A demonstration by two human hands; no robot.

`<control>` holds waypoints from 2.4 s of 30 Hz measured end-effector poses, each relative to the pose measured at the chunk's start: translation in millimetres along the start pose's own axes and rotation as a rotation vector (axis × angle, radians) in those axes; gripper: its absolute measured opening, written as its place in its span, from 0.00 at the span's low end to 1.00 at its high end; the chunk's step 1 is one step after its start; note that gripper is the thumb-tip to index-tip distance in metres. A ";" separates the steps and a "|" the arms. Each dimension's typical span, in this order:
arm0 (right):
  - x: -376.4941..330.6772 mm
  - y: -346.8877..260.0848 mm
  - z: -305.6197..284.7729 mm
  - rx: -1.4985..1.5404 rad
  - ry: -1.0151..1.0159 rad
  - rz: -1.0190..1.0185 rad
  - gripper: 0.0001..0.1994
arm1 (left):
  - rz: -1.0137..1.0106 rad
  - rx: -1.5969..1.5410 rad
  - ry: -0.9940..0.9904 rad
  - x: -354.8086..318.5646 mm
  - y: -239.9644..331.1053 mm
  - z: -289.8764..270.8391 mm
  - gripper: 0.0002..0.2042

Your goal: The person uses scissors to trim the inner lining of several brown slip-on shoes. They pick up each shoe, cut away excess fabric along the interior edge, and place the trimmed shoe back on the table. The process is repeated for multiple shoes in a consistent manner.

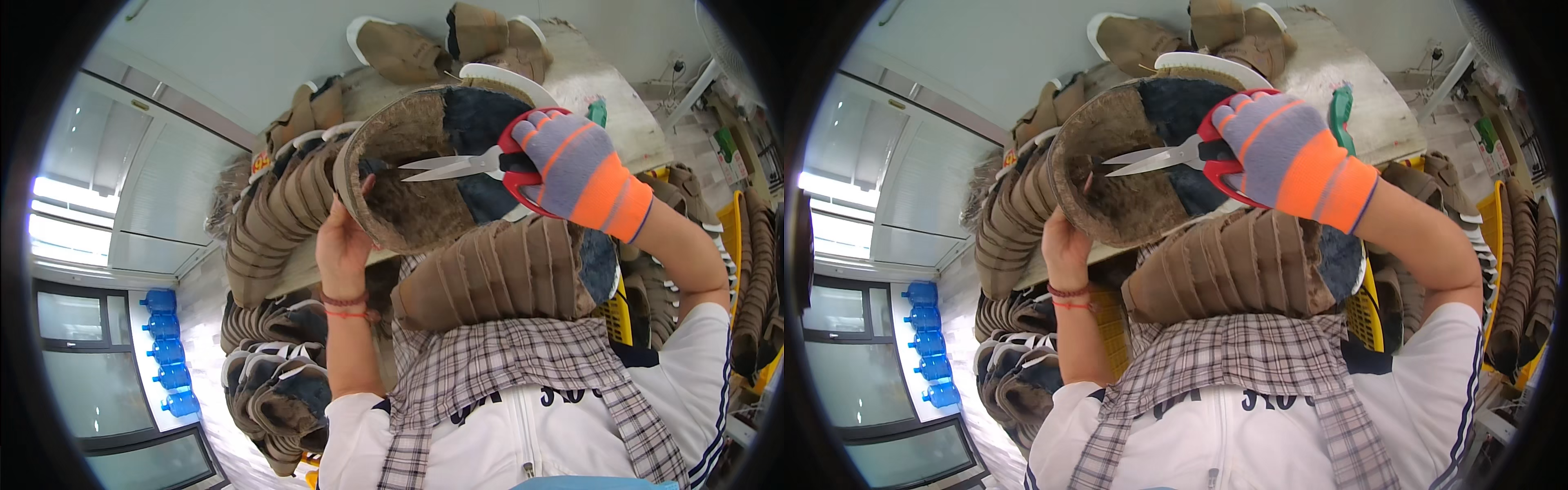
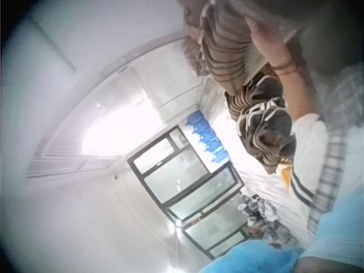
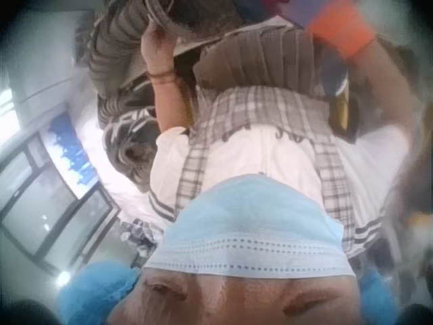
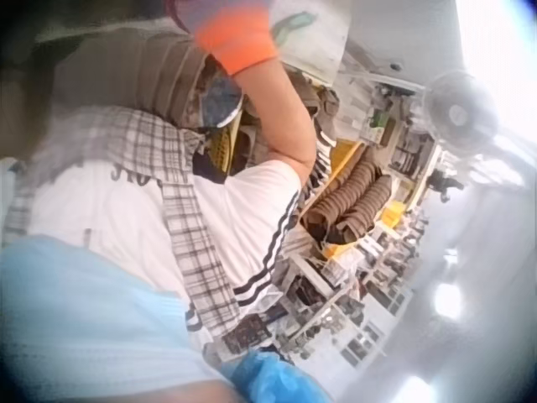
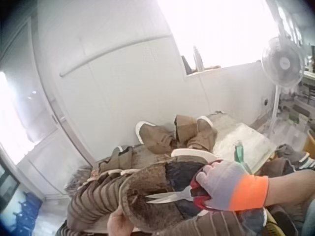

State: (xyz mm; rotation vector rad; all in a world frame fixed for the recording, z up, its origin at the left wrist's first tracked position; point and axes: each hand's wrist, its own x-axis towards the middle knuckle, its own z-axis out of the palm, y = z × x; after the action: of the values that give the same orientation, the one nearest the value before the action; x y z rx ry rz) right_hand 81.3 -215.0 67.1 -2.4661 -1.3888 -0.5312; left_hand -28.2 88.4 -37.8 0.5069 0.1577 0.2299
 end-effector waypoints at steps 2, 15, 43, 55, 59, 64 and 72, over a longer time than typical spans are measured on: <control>-3.1 -3.4 8.1 -0.104 -0.037 -0.017 0.16 | -0.006 -0.100 0.085 -16.6 -16.1 -14.5 0.20; 19.1 -35.7 43.8 -0.295 -0.059 -0.156 0.10 | 0.053 -0.095 0.171 -44.2 -37.2 -15.0 0.21; -24.6 -17.1 23.7 -0.050 -0.210 0.048 0.13 | 0.184 -0.079 0.140 -47.1 -43.7 -11.3 0.13; -31.4 5.9 18.5 0.200 -0.050 0.290 0.19 | 0.169 -0.066 0.125 -44.5 -51.3 -11.0 0.14; -31.7 -11.4 22.0 1.096 -0.040 0.576 0.24 | 0.107 -0.047 0.011 -22.7 -78.3 12.3 0.12; -22.3 -18.9 15.9 0.929 0.016 0.618 0.21 | -0.066 0.077 -0.219 2.7 -126.1 75.7 0.10; -152.1 55.3 -8.1 0.761 0.182 0.649 0.20 | 0.456 1.734 -1.080 -25.4 -178.8 94.8 0.20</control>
State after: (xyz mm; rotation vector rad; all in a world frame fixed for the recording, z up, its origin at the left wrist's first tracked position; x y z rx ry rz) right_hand 54.9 -362.6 5.6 -1.9803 -0.5010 -0.0450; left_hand -1.2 -113.7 -42.4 2.3140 -0.9357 0.1851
